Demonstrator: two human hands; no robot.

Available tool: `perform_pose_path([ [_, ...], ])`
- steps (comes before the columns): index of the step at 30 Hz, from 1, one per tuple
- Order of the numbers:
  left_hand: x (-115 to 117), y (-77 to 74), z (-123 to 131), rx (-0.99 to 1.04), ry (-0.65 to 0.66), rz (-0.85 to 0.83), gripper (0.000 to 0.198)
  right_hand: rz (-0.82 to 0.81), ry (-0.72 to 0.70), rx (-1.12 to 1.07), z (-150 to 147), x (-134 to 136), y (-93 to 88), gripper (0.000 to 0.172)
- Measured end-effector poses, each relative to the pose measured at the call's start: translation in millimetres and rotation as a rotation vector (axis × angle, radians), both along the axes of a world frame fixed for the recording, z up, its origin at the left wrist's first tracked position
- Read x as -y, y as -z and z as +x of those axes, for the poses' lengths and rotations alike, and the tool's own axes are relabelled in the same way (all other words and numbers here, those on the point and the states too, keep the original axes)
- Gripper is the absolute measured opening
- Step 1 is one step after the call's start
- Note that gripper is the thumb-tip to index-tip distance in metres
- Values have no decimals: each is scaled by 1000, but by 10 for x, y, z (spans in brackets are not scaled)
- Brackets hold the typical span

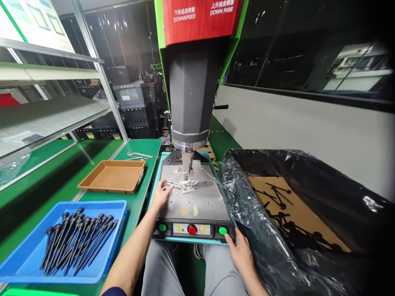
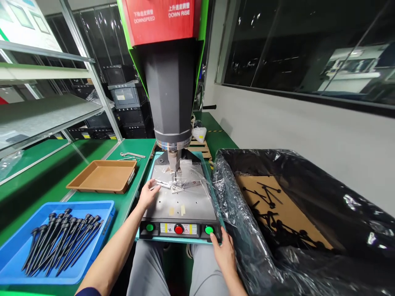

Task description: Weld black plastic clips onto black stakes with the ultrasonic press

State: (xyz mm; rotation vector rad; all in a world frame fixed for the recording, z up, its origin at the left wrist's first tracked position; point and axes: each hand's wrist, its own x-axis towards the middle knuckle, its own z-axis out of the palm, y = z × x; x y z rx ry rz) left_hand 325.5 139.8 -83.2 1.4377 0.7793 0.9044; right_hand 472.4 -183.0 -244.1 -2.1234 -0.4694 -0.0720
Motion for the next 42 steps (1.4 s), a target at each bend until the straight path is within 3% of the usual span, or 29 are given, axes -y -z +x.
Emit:
perform_pose_path([
  [3,3,-13,37,16,118,-124,35,93,9,-3,-146,-34,-195,63],
  [7,90,-7,-60,27,204,-241,36,256,-214,-159,-364,-274,-416,51],
  [13,167,-115,-158,57,223,-364,39,312,-619,-340,-513,-1020,-666,44],
  [18,197,-177,-160,94,215,-404,40,227,-758,-197,-487,-1668,-957,41],
  [23,286,-285,-135,170,249,-455,38,198,-676,115,-340,-2066,-1279,48],
  [30,365,-441,-52,255,303,-484,36,196,-250,385,15,-2327,-1718,46],
  [35,343,-476,28,270,299,-466,39,74,-311,301,284,-2486,-1888,35],
  [42,335,-526,88,285,255,-456,41,119,-382,296,382,-2514,-2019,23],
])
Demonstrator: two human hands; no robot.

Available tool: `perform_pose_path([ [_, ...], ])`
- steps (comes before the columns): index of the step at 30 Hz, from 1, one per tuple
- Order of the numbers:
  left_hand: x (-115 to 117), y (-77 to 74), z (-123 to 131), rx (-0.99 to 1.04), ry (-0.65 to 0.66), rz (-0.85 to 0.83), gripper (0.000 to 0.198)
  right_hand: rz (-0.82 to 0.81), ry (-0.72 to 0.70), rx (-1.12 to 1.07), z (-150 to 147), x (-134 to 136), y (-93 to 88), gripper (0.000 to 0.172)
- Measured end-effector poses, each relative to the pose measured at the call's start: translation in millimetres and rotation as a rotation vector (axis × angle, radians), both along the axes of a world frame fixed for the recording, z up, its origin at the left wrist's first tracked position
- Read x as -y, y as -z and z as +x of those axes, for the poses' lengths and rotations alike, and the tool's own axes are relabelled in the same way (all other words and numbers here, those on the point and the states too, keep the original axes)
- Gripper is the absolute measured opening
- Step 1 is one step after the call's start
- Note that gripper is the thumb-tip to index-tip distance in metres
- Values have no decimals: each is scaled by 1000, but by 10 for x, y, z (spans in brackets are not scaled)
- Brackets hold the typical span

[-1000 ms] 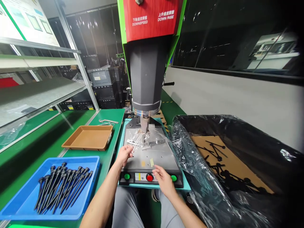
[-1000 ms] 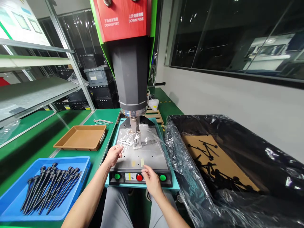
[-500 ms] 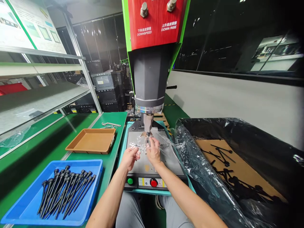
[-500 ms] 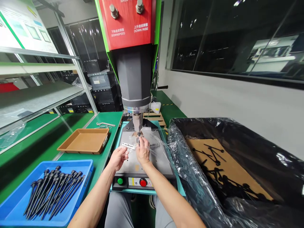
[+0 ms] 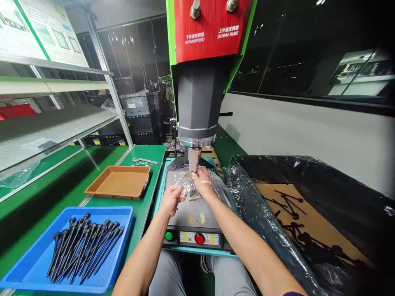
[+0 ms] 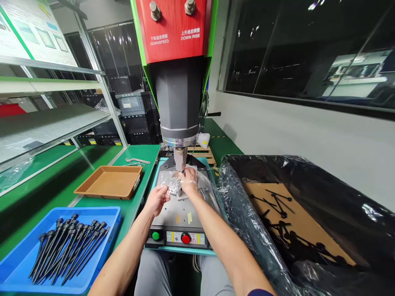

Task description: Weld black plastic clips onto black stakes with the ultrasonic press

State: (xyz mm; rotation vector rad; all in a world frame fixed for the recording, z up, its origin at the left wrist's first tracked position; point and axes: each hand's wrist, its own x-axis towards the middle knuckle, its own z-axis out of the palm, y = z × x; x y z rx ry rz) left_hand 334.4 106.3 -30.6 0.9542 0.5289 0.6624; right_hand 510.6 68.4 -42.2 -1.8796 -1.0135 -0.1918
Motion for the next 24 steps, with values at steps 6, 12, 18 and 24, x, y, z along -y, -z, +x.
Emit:
perform_pose_path([
  [6,-52,49,34,-6,-55,7,43,55,-103,-92,-189,287,26,26],
  [12,-128,215,2,-169,-89,127,43,-40,-350,-431,-594,894,271,34],
  [18,-136,317,-184,-365,-263,207,42,177,-605,-937,-747,1245,179,39],
  [24,373,332,-529,-432,-508,569,45,284,-679,-1057,-803,1340,28,37],
])
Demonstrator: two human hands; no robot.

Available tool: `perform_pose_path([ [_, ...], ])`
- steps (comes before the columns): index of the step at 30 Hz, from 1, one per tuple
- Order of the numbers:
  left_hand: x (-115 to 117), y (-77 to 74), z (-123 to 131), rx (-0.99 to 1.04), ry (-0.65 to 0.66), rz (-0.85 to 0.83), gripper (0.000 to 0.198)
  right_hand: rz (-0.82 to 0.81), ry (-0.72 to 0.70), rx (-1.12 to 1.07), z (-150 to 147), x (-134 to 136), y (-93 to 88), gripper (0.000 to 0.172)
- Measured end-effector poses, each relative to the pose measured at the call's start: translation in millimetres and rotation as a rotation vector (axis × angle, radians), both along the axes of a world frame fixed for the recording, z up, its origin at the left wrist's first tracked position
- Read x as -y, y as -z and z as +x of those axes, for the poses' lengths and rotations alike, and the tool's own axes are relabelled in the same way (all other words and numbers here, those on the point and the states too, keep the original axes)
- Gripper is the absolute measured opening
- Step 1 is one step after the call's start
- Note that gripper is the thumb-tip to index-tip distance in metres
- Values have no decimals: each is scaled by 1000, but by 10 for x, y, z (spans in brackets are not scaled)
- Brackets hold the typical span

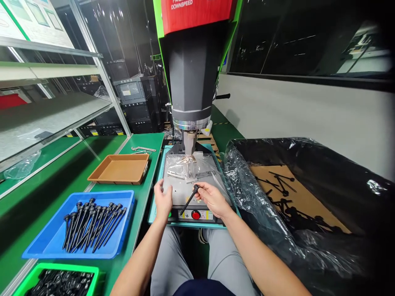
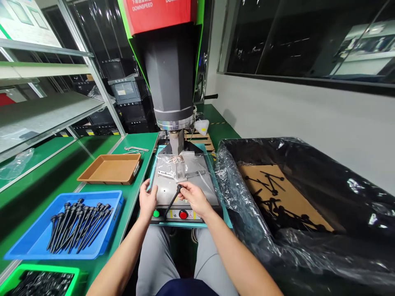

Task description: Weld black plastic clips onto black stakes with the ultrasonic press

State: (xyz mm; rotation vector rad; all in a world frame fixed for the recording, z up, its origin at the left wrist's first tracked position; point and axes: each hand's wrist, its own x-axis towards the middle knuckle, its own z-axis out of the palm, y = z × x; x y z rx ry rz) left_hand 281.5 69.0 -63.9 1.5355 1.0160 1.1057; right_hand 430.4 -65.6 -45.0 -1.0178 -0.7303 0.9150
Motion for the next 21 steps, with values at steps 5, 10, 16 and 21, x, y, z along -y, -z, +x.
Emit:
perform_pose_path([
  [5,529,39,-141,60,456,-70,35,29,10,-51,-80,22,-54,35],
  [10,637,78,-129,87,442,-77,24,36,55,26,-165,45,-78,36],
  [16,619,78,-158,63,483,-14,25,27,12,233,-253,106,-78,41],
  [21,636,69,-181,61,492,-5,26,42,75,477,-336,141,-78,27],
])
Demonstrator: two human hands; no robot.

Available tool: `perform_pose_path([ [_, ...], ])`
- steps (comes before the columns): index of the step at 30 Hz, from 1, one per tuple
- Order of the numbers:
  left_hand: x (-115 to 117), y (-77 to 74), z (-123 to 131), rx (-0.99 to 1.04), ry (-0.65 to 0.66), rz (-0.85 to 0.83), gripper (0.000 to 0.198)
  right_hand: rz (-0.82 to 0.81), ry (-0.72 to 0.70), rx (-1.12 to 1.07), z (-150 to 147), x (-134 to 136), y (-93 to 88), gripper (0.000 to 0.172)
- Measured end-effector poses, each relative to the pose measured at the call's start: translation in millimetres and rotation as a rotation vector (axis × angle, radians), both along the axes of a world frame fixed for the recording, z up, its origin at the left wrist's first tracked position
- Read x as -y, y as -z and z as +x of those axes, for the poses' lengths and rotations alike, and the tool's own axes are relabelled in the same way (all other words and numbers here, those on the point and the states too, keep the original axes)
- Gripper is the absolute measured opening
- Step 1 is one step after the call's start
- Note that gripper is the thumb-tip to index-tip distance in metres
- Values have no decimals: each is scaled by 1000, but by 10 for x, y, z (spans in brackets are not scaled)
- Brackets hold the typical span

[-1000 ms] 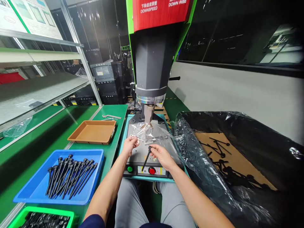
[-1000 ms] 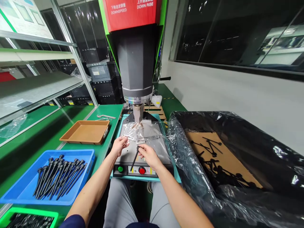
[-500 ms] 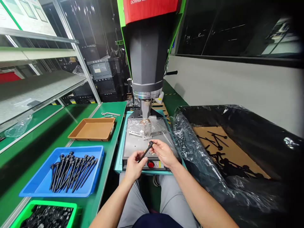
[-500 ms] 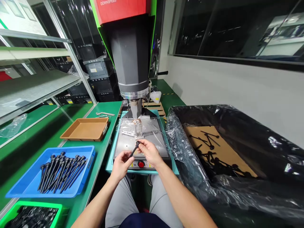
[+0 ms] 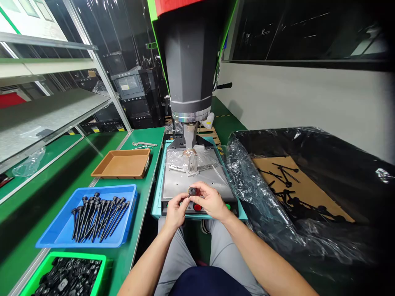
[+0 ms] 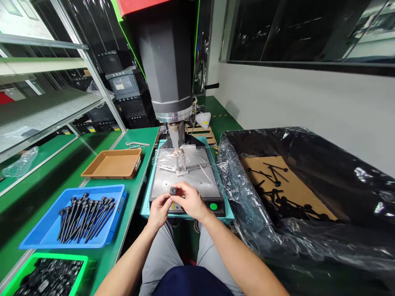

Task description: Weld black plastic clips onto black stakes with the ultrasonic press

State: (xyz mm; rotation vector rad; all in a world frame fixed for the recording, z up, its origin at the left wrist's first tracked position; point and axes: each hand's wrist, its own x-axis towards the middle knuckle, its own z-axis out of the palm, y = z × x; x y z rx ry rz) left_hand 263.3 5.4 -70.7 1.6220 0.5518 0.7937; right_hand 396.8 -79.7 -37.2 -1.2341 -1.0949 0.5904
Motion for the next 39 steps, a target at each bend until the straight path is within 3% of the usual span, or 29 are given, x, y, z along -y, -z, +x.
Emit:
perform_pose_path([
  [6,25,2,-25,-12,4,-42,31,-2,52,75,-91,-17,-31,21],
  [10,75,-47,-89,-21,40,-46,31,-31,104,-9,-131,-75,-29,31],
  [16,183,-100,-216,47,140,-239,30,-167,-210,-300,-186,-118,-29,37],
  [19,229,-85,-276,64,152,-380,28,-173,-227,-363,-210,-128,-2,36],
  [23,264,-71,-315,72,128,-496,30,-163,-145,-356,-245,-152,-3,35],
  [39,328,-194,-391,2,28,-362,29,-165,-53,-262,-456,-305,108,48],
])
